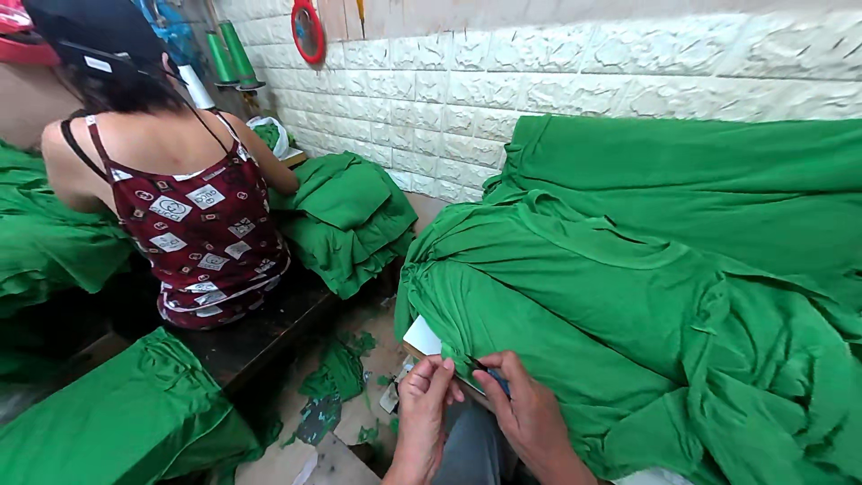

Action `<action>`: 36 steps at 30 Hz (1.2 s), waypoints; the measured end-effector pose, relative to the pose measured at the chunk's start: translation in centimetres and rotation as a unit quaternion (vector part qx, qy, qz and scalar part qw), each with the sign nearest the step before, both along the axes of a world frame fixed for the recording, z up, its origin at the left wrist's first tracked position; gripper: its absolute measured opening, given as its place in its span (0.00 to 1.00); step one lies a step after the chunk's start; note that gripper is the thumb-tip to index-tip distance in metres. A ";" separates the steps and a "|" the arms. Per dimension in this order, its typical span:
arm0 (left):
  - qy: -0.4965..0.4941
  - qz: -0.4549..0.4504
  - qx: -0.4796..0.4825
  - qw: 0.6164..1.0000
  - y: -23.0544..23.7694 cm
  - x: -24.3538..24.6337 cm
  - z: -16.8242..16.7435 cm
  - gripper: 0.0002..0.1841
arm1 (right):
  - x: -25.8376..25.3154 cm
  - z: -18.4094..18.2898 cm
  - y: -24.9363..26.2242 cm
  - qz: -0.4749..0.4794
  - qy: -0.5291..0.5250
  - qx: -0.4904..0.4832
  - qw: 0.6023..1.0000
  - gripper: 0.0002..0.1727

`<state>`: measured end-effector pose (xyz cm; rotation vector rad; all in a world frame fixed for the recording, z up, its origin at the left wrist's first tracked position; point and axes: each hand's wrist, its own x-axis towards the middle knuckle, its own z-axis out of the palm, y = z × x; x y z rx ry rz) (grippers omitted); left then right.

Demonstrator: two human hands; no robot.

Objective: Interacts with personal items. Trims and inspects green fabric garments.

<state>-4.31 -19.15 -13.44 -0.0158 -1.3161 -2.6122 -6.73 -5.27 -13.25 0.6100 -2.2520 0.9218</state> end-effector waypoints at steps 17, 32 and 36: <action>0.034 0.010 -0.041 0.999 -0.1 -0.1 -0.4 0.12 | -0.4 0.0 0.5 -0.057 0.139 0.057 0.987 0.23; 0.040 -0.001 -0.063 0.997 0.1 -0.1 -0.2 0.12 | -0.9 -0.2 -0.1 -0.059 0.173 0.063 0.981 0.19; 0.045 0.006 -0.055 0.997 0.0 -0.3 -0.3 0.12 | -0.9 -0.2 -0.2 -0.064 0.175 0.063 0.980 0.19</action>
